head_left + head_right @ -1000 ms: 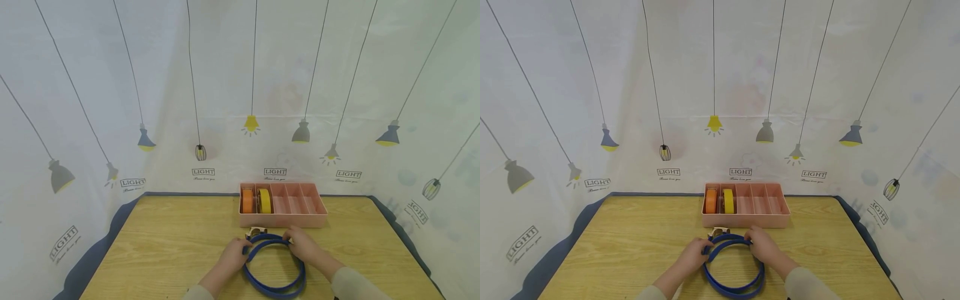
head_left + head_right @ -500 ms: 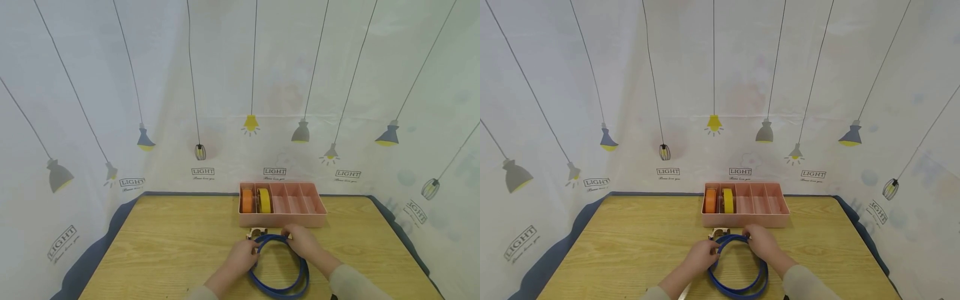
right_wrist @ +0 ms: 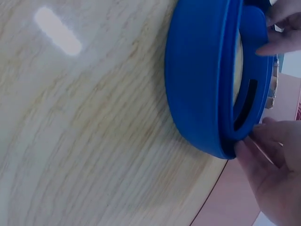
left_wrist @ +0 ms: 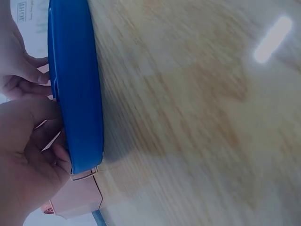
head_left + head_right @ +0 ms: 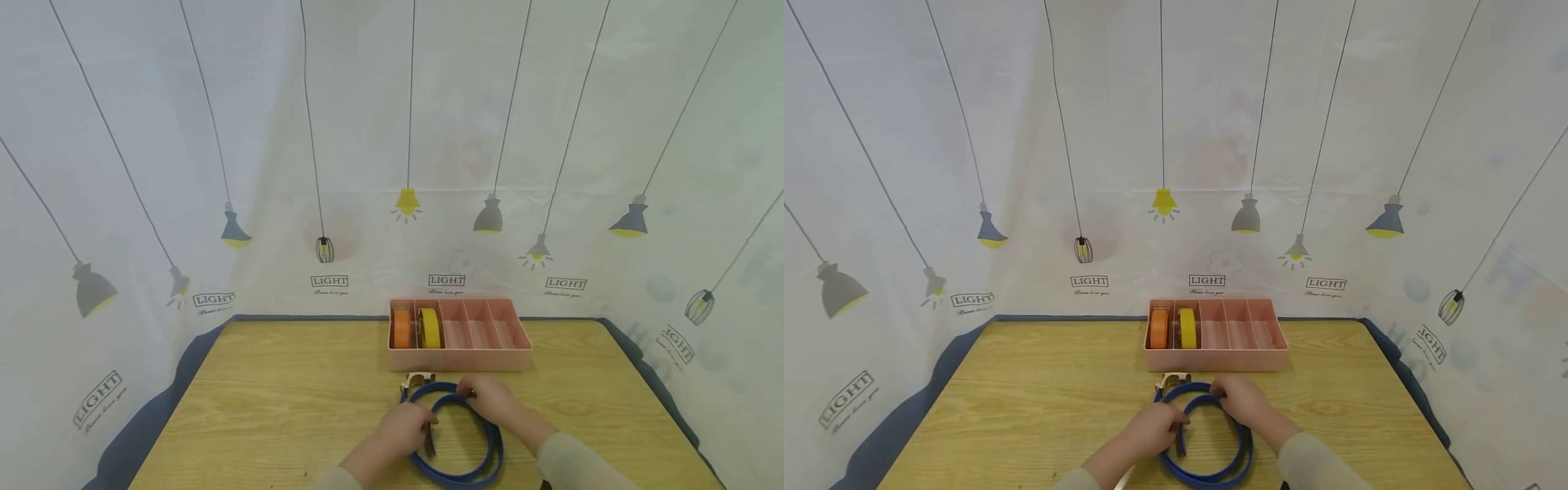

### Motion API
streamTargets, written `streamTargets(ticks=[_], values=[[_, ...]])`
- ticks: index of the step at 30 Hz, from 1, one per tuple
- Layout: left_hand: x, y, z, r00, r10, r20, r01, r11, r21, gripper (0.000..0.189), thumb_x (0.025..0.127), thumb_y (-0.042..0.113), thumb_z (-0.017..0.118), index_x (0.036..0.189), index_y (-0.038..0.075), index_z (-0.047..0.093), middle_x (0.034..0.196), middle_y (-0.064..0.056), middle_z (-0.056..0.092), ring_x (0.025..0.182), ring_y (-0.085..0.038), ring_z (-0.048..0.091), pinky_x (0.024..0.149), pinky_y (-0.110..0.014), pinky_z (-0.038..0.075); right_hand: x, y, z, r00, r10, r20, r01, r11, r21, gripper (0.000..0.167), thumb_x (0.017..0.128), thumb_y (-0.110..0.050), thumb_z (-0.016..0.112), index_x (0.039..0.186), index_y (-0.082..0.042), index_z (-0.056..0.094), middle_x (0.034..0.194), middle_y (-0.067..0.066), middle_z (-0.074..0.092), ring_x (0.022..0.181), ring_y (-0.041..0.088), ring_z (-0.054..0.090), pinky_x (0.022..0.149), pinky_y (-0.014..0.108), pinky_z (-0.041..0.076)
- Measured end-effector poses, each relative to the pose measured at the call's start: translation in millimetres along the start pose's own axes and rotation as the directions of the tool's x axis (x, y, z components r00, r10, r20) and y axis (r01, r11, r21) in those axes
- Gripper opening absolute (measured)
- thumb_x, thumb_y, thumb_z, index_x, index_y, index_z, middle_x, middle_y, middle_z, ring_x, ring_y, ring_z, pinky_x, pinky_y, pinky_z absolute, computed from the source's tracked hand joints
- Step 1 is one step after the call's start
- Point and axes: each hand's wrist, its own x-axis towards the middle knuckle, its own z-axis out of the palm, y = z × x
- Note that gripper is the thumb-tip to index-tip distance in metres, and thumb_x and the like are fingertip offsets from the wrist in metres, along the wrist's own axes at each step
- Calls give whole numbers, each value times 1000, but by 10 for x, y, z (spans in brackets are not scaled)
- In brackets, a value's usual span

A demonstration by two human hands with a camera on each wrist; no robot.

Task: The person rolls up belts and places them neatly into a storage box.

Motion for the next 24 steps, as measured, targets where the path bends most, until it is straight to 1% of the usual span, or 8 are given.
streamTargets(ticks=[3,5,9,11,13,16,20,24], values=[[-2,-22,9,999,36,4,-36,997,65,17,82,13,73,96,21,77,93,11,69,89,-6,63,76,-21,49,-8,11,-19,999,-5,35,4,1000,25,19,80,7,68,93,-7,71,88,2,69,85,23,65,75,42,54],[-3,-25,5,999,48,17,-50,995,90,12,83,19,76,93,25,77,105,8,68,97,-8,63,80,-23,50,-13,3,-31,998,-11,59,8,999,42,19,81,6,67,95,-6,71,89,3,69,85,23,65,75,42,53],[3,-2,-5,998,52,43,-56,993,104,7,79,30,79,85,29,76,132,2,59,113,-17,58,87,-31,51,-31,-43,-39,994,-23,105,16,998,68,19,83,3,68,99,-6,71,92,2,69,84,20,64,73,39,53],[17,7,3,997,50,55,-56,993,102,6,79,31,79,82,29,74,139,3,54,116,-19,56,87,-33,51,-46,-72,-43,992,-23,126,12,996,84,18,84,0,69,101,-7,71,92,1,69,82,18,62,70,36,52],[31,15,8,997,51,55,-57,993,107,7,80,31,78,78,29,72,140,3,53,117,-20,56,86,-35,51,-66,-100,-51,990,-25,140,10,994,105,17,85,-3,71,100,-8,71,92,-1,67,80,16,60,66,34,51],[56,14,30,998,53,37,-56,993,107,10,84,29,76,77,26,70,135,-1,56,113,-19,59,85,-33,52,-88,-121,-51,987,-69,145,55,993,101,17,83,-14,76,99,-9,71,92,-2,67,82,17,61,68,33,51],[67,10,51,999,24,-23,-24,1000,15,11,85,21,74,77,20,67,124,-6,59,104,-18,62,83,-29,52,-100,-141,-22,980,-129,150,120,991,66,32,77,-26,83,100,-9,67,98,-1,65,91,20,61,77,36,51],[68,7,68,997,-9,-75,4,997,-72,10,83,16,76,79,16,67,116,-6,59,100,-18,62,83,-27,51,-95,-193,35,983,-120,140,117,993,27,44,73,-20,86,108,-6,63,104,3,63,95,24,60,81,39,51]])
